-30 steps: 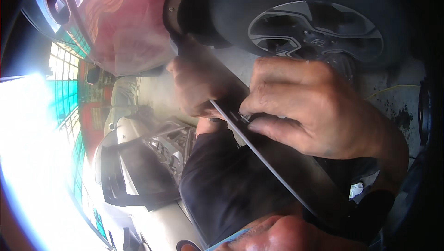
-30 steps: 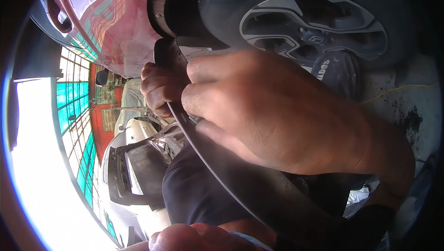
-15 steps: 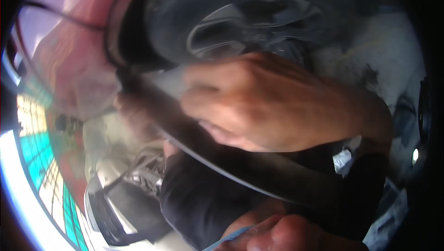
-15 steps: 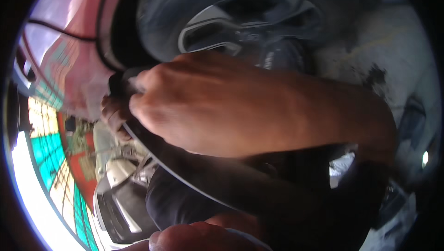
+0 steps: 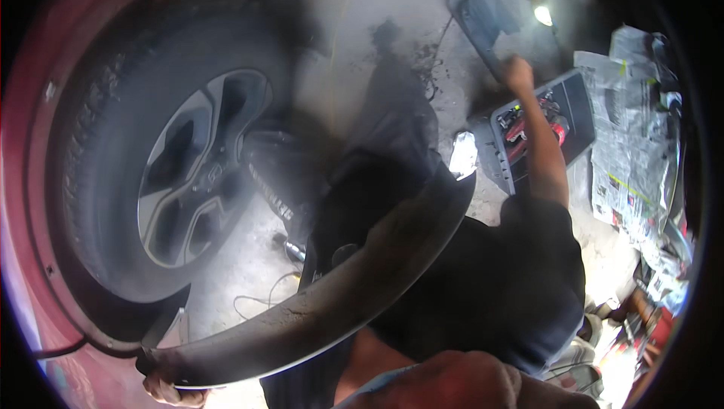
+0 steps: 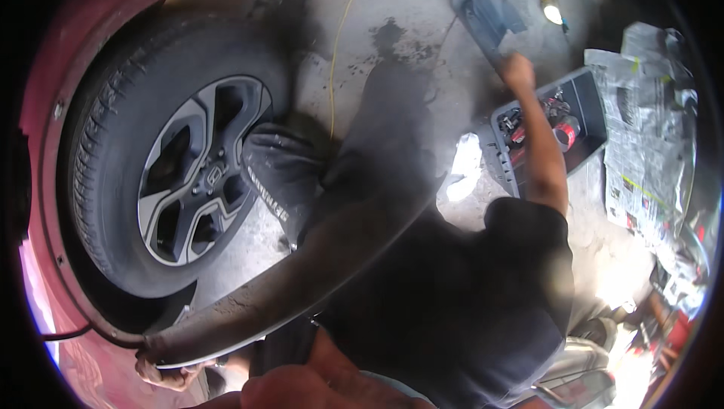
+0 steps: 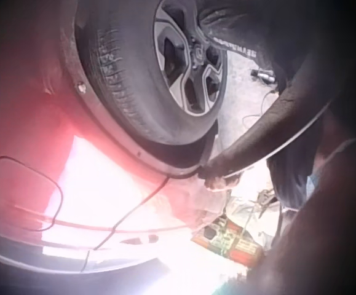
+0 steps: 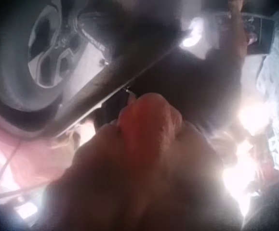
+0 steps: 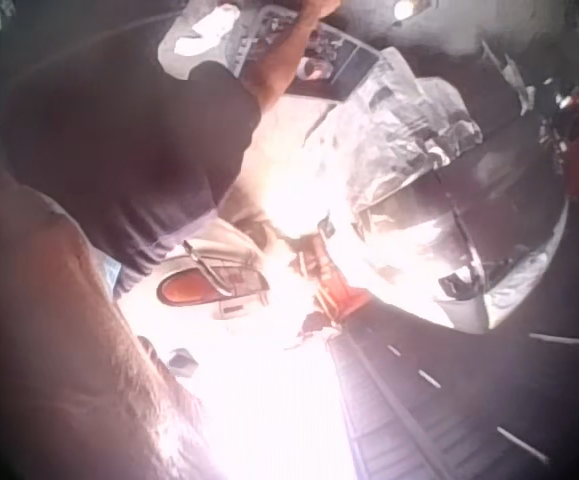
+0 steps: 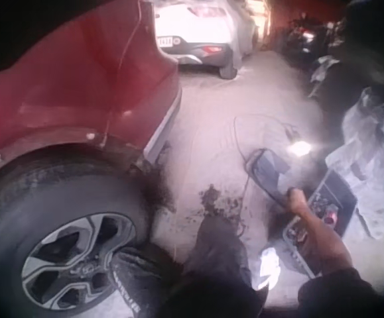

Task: The person removes a plastic trim piece from a car's wheel well using a screwdriver and then replaces it, securing a fastener by hand.

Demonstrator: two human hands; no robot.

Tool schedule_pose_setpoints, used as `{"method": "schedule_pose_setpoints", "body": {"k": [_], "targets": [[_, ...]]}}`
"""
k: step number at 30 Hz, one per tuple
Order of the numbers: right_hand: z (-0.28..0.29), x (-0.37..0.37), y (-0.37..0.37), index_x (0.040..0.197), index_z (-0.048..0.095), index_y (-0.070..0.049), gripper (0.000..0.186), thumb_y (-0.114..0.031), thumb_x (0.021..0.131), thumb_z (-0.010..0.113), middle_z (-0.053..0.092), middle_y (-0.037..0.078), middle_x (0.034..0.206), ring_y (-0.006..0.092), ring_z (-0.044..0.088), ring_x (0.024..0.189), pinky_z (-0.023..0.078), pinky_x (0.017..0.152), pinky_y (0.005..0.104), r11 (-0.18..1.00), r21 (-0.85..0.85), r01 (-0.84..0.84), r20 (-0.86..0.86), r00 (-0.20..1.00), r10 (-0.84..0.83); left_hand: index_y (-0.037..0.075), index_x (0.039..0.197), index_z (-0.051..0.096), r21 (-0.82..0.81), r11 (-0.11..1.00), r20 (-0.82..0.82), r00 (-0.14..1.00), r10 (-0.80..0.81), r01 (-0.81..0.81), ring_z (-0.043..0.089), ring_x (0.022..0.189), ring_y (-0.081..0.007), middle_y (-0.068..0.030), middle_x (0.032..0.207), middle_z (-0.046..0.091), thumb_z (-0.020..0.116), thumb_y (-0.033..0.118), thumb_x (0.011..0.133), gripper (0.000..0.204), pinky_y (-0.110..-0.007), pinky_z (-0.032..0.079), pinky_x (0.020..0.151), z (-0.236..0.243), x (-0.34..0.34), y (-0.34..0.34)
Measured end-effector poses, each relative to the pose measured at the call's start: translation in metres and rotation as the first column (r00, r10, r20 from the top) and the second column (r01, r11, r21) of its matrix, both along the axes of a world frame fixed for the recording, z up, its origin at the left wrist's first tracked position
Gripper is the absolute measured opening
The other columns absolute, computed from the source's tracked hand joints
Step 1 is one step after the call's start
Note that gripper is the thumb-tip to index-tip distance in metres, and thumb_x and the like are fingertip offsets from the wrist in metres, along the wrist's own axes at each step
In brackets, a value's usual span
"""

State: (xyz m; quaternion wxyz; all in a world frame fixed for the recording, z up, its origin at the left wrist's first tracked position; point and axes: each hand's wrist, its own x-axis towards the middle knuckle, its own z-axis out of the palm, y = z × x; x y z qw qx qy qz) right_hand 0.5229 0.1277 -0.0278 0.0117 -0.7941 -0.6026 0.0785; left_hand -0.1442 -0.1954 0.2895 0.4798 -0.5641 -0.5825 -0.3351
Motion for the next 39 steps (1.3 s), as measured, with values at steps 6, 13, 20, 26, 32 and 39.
{"method": "schedule_pose_setpoints", "body": {"k": [6,13,20,26,32,39], "targets": [[-0.039,0.140,-0.089,0.098,0.071,0.003,0.060,-0.056,0.085,0.063,0.068,0.027,0.098,0.0423,0.067,0.093,0.051,0.084,0.0486,0.960,-0.028,0.278,0.041,0.960,-0.277,0.001,0.094,0.059,0.034,0.999,0.068,0.997,-0.037,0.035,0.058,0.077,-0.0221,-0.0086,0.085,0.059,0.072,0.036,0.077,0.041,-0.031,0.045,0.064,0.022,0.006,-0.009],[-0.024,-0.002,-0.068,0.106,0.069,0.000,0.055,-0.052,0.088,0.060,0.066,0.028,0.108,0.0426,0.063,0.107,0.049,0.092,0.0505,0.940,-0.080,0.332,0.027,0.943,-0.331,-0.006,0.115,0.061,-0.194,0.980,0.180,0.984,0.005,0.030,0.056,0.091,-0.0266,-0.0156,0.109,0.061,0.081,0.050,0.073,0.073,-0.036,0.046,0.075,0.034,0.003,0.020],[-0.029,-0.022,-0.061,0.108,0.070,-0.007,0.047,-0.048,0.085,0.065,0.067,0.022,0.112,0.0408,0.063,0.109,0.050,0.092,0.0492,0.938,-0.118,0.325,0.030,0.946,-0.324,0.001,0.122,0.063,-0.261,0.944,0.049,0.974,0.221,-0.201,0.060,0.099,-0.0257,-0.0120,0.113,0.063,0.086,0.020,0.074,0.057,-0.038,0.049,0.084,0.053,-0.012,0.018],[-0.024,-0.060,-0.036,0.098,0.069,-0.001,0.033,-0.032,0.085,0.066,0.068,0.025,0.095,0.0431,0.065,0.096,0.051,0.086,0.0500,0.995,0.084,0.049,-0.069,0.997,-0.043,0.000,0.119,0.063,-0.241,0.957,0.033,0.984,0.175,-0.162,0.060,0.102,-0.0286,-0.0131,0.111,0.063,0.083,0.020,0.076,0.051,-0.040,0.048,0.088,0.047,-0.017,0.015],[0.061,-0.244,0.027,0.097,0.066,0.003,0.017,-0.011,0.088,0.063,0.066,0.025,0.094,0.0430,0.064,0.087,0.050,0.077,0.0458,0.696,0.703,-0.143,-0.335,0.797,0.502,-0.001,0.120,0.063,-0.176,0.982,0.087,0.993,0.084,-0.068,0.059,0.104,-0.0301,-0.0149,0.112,0.062,0.078,0.040,0.080,0.059,-0.042,0.047,0.090,0.045,-0.005,0.019],[0.206,-0.453,0.047,0.106,0.065,-0.004,0.020,-0.013,0.088,0.067,0.064,0.014,0.095,0.0326,0.066,0.085,0.053,0.071,0.0406,0.196,0.980,0.026,-0.182,0.510,0.840,-0.004,0.117,0.064,-0.143,0.988,0.124,0.990,0.071,-0.053,0.057,0.107,-0.0348,-0.0193,0.110,0.061,0.075,0.047,0.077,0.065,-0.049,0.042,0.096,0.037,-0.003,0.015]]}}
